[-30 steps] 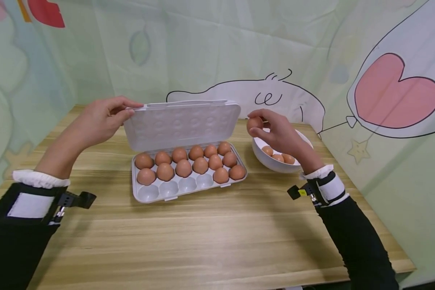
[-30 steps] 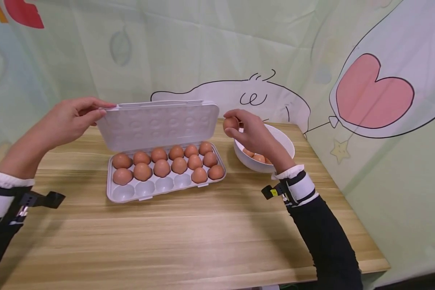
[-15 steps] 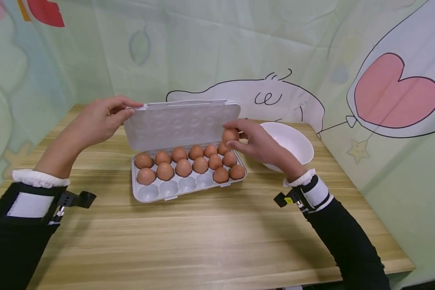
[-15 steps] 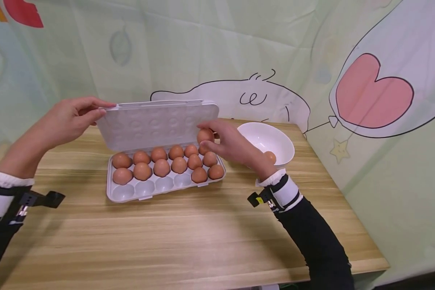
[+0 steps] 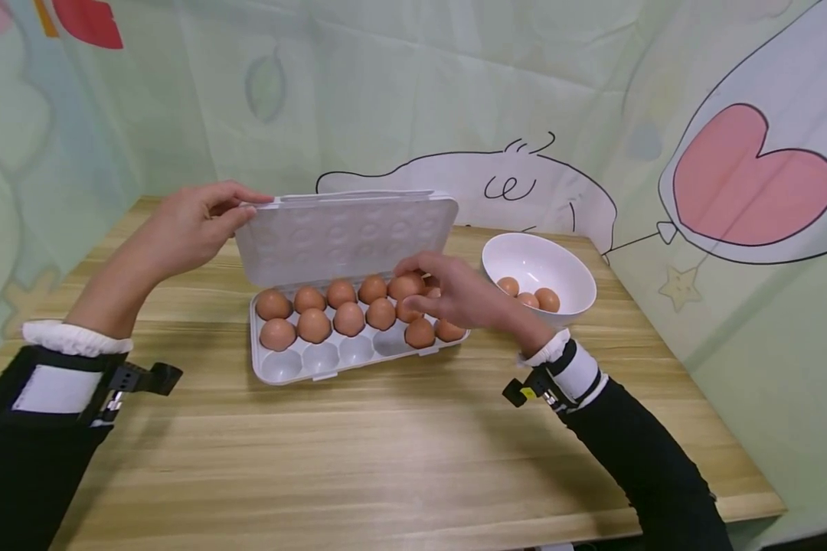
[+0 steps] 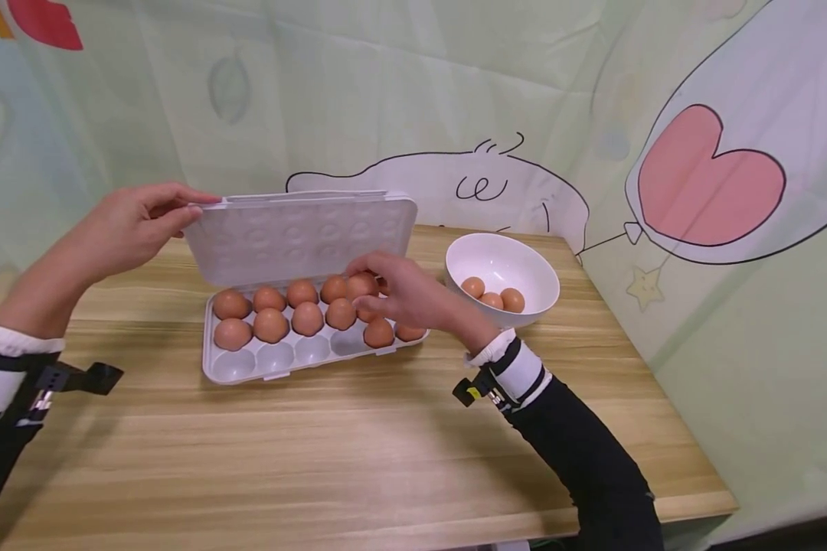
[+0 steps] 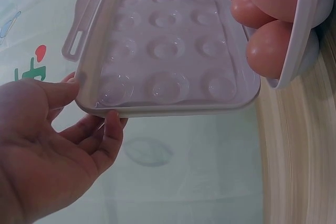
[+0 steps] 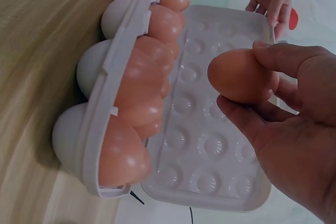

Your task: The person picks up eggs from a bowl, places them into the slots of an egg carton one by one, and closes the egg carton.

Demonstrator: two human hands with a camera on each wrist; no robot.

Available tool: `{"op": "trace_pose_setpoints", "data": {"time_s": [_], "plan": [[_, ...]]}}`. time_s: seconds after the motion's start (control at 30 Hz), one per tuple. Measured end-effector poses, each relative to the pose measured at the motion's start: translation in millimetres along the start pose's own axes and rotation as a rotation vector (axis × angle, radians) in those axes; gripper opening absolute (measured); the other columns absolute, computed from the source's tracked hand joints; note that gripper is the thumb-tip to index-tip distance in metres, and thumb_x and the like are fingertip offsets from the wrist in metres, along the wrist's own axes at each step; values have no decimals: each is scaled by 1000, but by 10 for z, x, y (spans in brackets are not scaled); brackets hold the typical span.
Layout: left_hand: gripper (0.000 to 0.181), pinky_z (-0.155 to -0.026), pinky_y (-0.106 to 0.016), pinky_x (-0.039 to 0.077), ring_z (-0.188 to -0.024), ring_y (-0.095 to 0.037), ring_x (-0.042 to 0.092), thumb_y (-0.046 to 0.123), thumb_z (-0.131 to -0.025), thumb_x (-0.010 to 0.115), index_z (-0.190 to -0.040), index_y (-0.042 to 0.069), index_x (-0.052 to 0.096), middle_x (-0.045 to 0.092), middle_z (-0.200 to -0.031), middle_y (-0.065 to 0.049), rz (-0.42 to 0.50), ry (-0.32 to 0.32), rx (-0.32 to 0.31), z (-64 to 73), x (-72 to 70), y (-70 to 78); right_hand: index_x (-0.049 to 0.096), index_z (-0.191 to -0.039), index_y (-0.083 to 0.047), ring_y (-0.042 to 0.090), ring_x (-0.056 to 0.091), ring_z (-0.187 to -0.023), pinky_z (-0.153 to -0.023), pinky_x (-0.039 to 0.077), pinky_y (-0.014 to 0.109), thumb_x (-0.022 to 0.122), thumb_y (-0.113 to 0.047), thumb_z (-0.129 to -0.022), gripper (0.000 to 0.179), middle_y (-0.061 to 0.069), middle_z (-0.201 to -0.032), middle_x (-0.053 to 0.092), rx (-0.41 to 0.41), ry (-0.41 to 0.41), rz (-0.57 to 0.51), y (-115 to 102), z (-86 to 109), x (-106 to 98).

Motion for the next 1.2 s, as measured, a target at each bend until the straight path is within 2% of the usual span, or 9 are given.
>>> {"op": "trace_pose_setpoints", "data": {"time_s": [0.23, 0.37, 0.53, 0.67, 0.87, 1.1, 1.2], "plan": [[31, -64, -27, 38, -85, -22, 48, 27, -99, 46, -123, 14, 61, 60, -111, -12, 8, 1, -5, -9, 6, 0, 59, -117, -12, 11, 56, -89, -75, 49, 35, 71, -20, -84, 37, -4, -109, 59, 13, -48, -102, 30, -15, 155], [31, -63, -27, 38, -84, -21, 47, 27, -99, 46, -123, 13, 61, 60, -110, -12, 7, 2, -2, -2, 2, 12, 58, -119, -15, 10, 56, -88, -73, 48, 39, 72, -19, -83, 39, -5, -110, 59, 13, -51, -112, 38, -21, 212], [31, -63, -27, 37, -82, -21, 46, 27, -99, 47, -123, 14, 61, 60, -109, -11, 1, 7, 4, -2, 1, 12, 58, -120, -14, 9, 53, -88, -74, 47, 33, 74, -20, -81, 42, -6, -109, 58, 26, -71, -102, 52, -19, 285], [31, -63, -28, 37, -83, -22, 46, 27, -98, 47, -123, 14, 61, 60, -109, -12, 5, 3, -3, -5, 6, 5, 61, -112, -10, 10, 51, -90, -74, 47, 31, 76, -19, -79, 37, -6, -104, 58, -14, -74, -71, 39, -35, 334], [32, -63, -29, 38, -84, -22, 47, 28, -99, 46, -124, 14, 60, 59, -109, -13, 12, -7, -22, -26, 9, -7, 63, -104, -15, 9, 47, -92, -76, 42, 32, 79, -22, -76, 33, -10, -101, 59, -74, -43, 40, 33, -33, 376], [33, -64, -30, 38, -85, -23, 47, 27, -99, 46, -125, 13, 59, 59, -110, -13, 10, -14, -31, -57, 18, -36, 62, -112, -9, 10, 49, -91, -77, 47, 33, 77, -19, -78, 39, -5, -102, 55, -77, -91, -8, 22, -2, 492], [33, -64, -32, 38, -85, -24, 47, 27, -99, 45, -126, 12, 58, 58, -109, -14, 4, -20, -34, -71, 20, -42, 62, -113, -9, 11, 49, -88, -75, 47, 34, 77, -21, -78, 41, -5, -103, 54, -70, -98, 34, 20, 10, 528]]}}
Point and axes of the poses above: each hand's wrist, its own z-axis away from the middle knuckle, its own x-axis out of the palm, y = z × x, the point moved 9 cm from there along -z, towards the middle knuckle
